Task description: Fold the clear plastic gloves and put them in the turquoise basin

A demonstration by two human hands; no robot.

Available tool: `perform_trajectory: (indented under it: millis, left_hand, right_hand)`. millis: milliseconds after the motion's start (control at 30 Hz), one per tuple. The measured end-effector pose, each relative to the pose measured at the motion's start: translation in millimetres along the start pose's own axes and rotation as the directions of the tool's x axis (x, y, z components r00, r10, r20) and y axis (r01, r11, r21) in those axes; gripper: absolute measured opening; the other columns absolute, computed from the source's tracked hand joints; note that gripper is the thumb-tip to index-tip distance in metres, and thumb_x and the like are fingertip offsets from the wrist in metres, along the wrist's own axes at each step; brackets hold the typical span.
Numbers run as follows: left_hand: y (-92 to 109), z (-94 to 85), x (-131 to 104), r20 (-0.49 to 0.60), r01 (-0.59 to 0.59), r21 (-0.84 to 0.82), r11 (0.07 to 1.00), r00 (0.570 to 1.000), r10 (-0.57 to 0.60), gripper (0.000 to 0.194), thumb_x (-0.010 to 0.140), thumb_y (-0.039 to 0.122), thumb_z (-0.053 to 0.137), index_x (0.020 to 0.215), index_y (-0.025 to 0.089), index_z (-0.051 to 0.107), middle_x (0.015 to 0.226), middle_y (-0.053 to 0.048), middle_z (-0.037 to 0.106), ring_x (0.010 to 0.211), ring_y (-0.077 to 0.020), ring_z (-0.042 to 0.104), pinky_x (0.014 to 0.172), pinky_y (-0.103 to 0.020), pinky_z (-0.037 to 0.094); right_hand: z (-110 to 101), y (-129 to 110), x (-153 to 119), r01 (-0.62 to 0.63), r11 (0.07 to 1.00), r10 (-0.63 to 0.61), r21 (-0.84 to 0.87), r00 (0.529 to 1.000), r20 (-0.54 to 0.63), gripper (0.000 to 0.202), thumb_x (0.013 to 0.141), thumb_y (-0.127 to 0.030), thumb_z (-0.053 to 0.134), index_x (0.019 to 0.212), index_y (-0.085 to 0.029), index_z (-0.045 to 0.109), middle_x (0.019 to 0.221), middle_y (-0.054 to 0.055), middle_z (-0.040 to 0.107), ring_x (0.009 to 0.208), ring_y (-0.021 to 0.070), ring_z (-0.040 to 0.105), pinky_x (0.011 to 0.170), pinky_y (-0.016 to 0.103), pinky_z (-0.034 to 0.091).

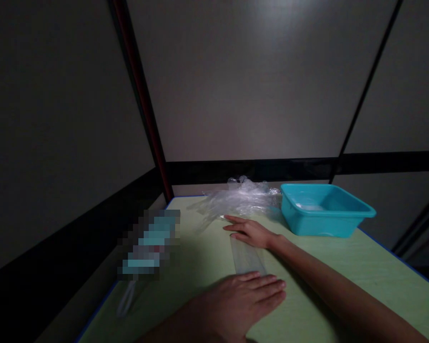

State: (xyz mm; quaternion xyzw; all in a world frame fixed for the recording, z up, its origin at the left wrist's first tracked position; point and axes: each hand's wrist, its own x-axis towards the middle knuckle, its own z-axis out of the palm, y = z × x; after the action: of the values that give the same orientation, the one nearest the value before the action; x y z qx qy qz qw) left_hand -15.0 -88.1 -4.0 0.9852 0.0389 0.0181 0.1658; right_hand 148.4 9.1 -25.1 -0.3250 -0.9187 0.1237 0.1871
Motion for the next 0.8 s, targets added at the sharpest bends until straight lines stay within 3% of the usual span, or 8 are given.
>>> perform_trajectory:
  millis: [133, 267, 433, 667, 800]
  left_hand:
    - [1.1, 0.0, -1.4, -0.012, 0.003, -0.019, 1.0, 1.0, -0.004, 0.07, 0.079, 0.037, 0.045, 0.135, 0.011, 0.012, 0.142, -0.008, 0.009, 0.129, -0.0196, 0.01, 0.106, -0.034, 0.011]
    - [2.1, 0.4, -1.9, -0.023, 0.007, -0.032, 0.999, 1.0, -0.008, 0.07, 0.079, 0.038, 0.044, 0.135, 0.011, 0.013, 0.142, -0.008, 0.011, 0.129, -0.02, 0.011, 0.106, -0.035, 0.012]
    - [2.0, -2.9, 0.1, -0.016, 0.006, -0.037, 0.999, 1.0, -0.007, 0.068, 0.079, 0.037, 0.045, 0.134, 0.009, 0.016, 0.141, -0.01, 0.015, 0.128, -0.0219, 0.012, 0.105, -0.036, 0.013]
    - [9.7, -13.3, 1.8, 0.022, -0.01, -0.061, 0.998, 1.0, 0.011, 0.051, 0.085, 0.029, 0.037, 0.133, 0.016, 0.025, 0.138, -0.006, 0.025, 0.127, -0.0226, 0.019, 0.104, -0.039, 0.016]
    - [8.6, -7.1, -6.1, -0.082, -0.065, -0.043, 0.997, 0.995, 0.061, 0.042, 0.088, 0.026, 0.029, 0.129, 0.017, 0.03, 0.133, -0.006, 0.035, 0.123, -0.0184, 0.031, 0.101, -0.033, 0.026]
  right_hand:
    - [-4.4, -19.5, -15.1, 0.015, 0.994, -0.003, 0.105, 0.994, -0.113, 0.035, 0.088, -0.029, 0.037, 0.117, -0.016, 0.049, 0.131, 0.009, 0.039, 0.118, 0.0186, 0.037, 0.097, 0.033, 0.03]
    - [-14.6, -46.2, -44.9, 0.014, 0.936, 0.062, 0.351, 0.977, -0.205, 0.033, 0.09, -0.03, 0.031, 0.113, -0.017, 0.052, 0.114, 0.006, 0.056, 0.106, 0.0161, 0.049, 0.091, 0.032, 0.037]
    - [-14.7, -55.1, -70.1, -0.089, 0.839, 0.155, 0.537, 0.985, -0.078, 0.038, 0.09, -0.037, 0.031, 0.099, -0.014, 0.06, 0.096, 0.007, 0.064, 0.088, 0.0169, 0.058, 0.079, 0.03, 0.045]
    - [-4.1, -44.2, -70.3, -0.125, 0.77, 0.186, 0.626, 0.982, -0.033, 0.038, 0.088, -0.039, 0.034, 0.097, -0.013, 0.062, 0.093, 0.008, 0.064, 0.086, 0.017, 0.058, 0.077, 0.031, 0.045]
    - [-5.7, -43.4, -69.9, -0.103, 0.643, 0.217, 0.759, 0.975, -0.051, 0.037, 0.087, -0.04, 0.037, 0.099, -0.013, 0.06, 0.097, 0.009, 0.063, 0.09, 0.0178, 0.058, 0.077, 0.032, 0.046]
